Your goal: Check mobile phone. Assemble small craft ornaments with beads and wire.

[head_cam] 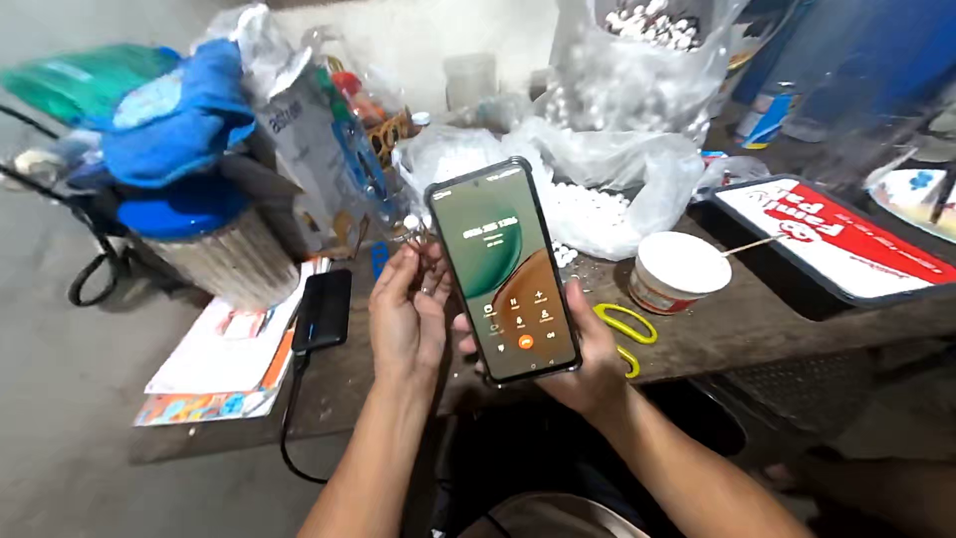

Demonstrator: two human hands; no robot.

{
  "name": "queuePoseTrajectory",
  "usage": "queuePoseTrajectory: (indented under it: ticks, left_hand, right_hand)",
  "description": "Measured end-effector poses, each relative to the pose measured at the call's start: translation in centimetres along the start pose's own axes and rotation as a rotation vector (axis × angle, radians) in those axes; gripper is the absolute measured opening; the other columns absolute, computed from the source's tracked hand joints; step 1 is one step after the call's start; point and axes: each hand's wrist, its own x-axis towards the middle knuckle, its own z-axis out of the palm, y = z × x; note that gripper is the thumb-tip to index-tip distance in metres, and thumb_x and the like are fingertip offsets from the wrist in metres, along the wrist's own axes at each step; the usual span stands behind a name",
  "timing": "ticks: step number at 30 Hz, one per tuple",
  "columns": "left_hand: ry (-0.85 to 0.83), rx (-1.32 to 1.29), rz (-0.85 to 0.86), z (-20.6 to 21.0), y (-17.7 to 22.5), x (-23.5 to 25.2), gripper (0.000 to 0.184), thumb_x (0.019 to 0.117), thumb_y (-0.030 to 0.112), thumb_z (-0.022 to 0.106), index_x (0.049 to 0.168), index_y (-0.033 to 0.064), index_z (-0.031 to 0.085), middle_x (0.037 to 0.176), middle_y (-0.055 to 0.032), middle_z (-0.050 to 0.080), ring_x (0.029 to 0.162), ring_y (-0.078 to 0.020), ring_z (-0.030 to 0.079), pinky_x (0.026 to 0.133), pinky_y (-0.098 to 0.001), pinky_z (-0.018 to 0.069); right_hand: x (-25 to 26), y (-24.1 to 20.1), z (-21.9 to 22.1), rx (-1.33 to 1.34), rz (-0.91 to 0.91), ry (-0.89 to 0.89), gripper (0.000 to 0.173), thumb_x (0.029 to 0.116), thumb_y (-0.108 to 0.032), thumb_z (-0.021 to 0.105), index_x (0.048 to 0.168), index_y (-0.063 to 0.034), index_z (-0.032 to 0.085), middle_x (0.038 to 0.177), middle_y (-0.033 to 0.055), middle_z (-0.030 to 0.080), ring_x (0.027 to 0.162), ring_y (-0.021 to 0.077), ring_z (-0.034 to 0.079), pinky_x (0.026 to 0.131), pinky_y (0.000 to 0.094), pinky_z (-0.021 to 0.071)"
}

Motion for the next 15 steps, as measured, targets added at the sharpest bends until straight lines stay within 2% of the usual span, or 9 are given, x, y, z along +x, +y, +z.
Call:
queuePoseTrajectory:
  ticks: [3,5,6,8,10,12,13,15]
  left_hand:
    - [0.064,-0.029,-0.042,0.9,0.1,0.3,0.018,0.109,0.015,0.045,0.103,0.0121,0.061,0.087,0.0005,0.068,0.08,-0.0092,0.07,0.079,-0.0255,0.06]
    - [0.042,-0.005,-0.062,0.9,-0.2,0.5,0.013,0.1081,0.017,0.048,0.103,0.0162,0.06,0.09,0.004,0.063,0.083,-0.0072,0.065,0.081,-0.0242,0.057]
    - [0.008,0.036,-0.061,0.6,-0.5,0.4,0.01,0.1074,0.021,0.051,0.102,0.0204,0.06,0.089,0.0075,0.06,0.08,-0.0031,0.062,0.077,-0.0198,0.0549]
    - [-0.045,0.093,-0.012,0.2,-1.2,0.4,0.008,0.1066,0.026,0.054,0.101,0.0249,0.06,0.082,0.011,0.052,0.07,0.0021,0.052,0.066,-0.012,0.0462]
    - [0.009,0.086,0.049,0.4,-1.8,0.8,0.01,0.1077,0.025,0.052,0.1,0.0225,0.059,0.084,0.0093,0.054,0.073,0.0008,0.053,0.069,-0.0137,0.0464]
    - [0.083,0.075,0.088,0.4,-2.4,1.3,0.013,0.1089,0.023,0.049,0.101,0.0208,0.059,0.088,0.0088,0.056,0.077,0.0004,0.055,0.072,-0.0147,0.0476]
    - [0.106,0.083,0.094,0.4,-2.6,1.4,0.013,0.1093,0.022,0.047,0.103,0.0202,0.059,0.09,0.009,0.056,0.079,0.0005,0.055,0.073,-0.0148,0.0473]
    - [0.143,0.104,0.104,0.2,-2.8,1.6,0.013,0.1091,0.021,0.047,0.106,0.0185,0.06,0.095,0.0089,0.057,0.084,0.0012,0.056,0.076,-0.0149,0.0465]
  right_hand:
    - [0.3,0.3,-1.1,-0.041,0.002,0.092,0.06,0.0974,-0.063,0.052,0.131,-0.014,0.06,0.122,0.0179,0.071,0.113,0.0325,0.07,0.093,0.0455,0.0595]
    - [0.7,0.5,-1.6,-0.068,-0.018,0.148,0.054,0.0996,-0.058,0.052,0.129,-0.0139,0.061,0.119,0.0161,0.072,0.111,0.0302,0.071,0.094,0.0446,0.0597]
    - [0.8,0.6,-1.8,-0.101,-0.044,0.182,0.049,0.1023,-0.055,0.049,0.127,-0.0149,0.062,0.117,0.0126,0.073,0.109,0.0257,0.071,0.093,0.0423,0.0599]
    - [1.3,1.0,-1.7,-0.287,-0.099,0.3,0.044,0.1096,-0.046,0.031,0.122,-0.0178,0.063,0.108,0.0014,0.074,0.102,0.012,0.072,0.091,0.0331,0.0602]
    - [2.0,1.4,-1.6,-0.555,-0.16,0.463,0.048,0.1119,-0.035,0.022,0.113,-0.0136,0.065,0.096,-0.0032,0.073,0.093,0.0061,0.07,0.087,0.0291,0.0598]
    - [2.6,1.8,-1.6,-0.775,-0.233,0.554,0.047,0.1125,-0.03,0.023,0.1,-0.0132,0.065,0.084,-0.0069,0.07,0.083,0.0017,0.069,0.08,0.0261,0.0598]
    - [2.6,1.9,-1.7,-0.867,-0.254,0.537,0.043,0.1116,-0.027,0.026,0.101,-0.0129,0.064,0.083,-0.0088,0.068,0.083,-0.0008,0.067,0.079,0.0242,0.0588]
    - [2.2,1.5,-1.6,-1.031,-0.221,0.427,0.031,0.1037,-0.023,0.039,0.119,-0.006,0.061,0.094,-0.0085,0.065,0.089,-0.0044,0.063,0.084,0.0207,0.0551]
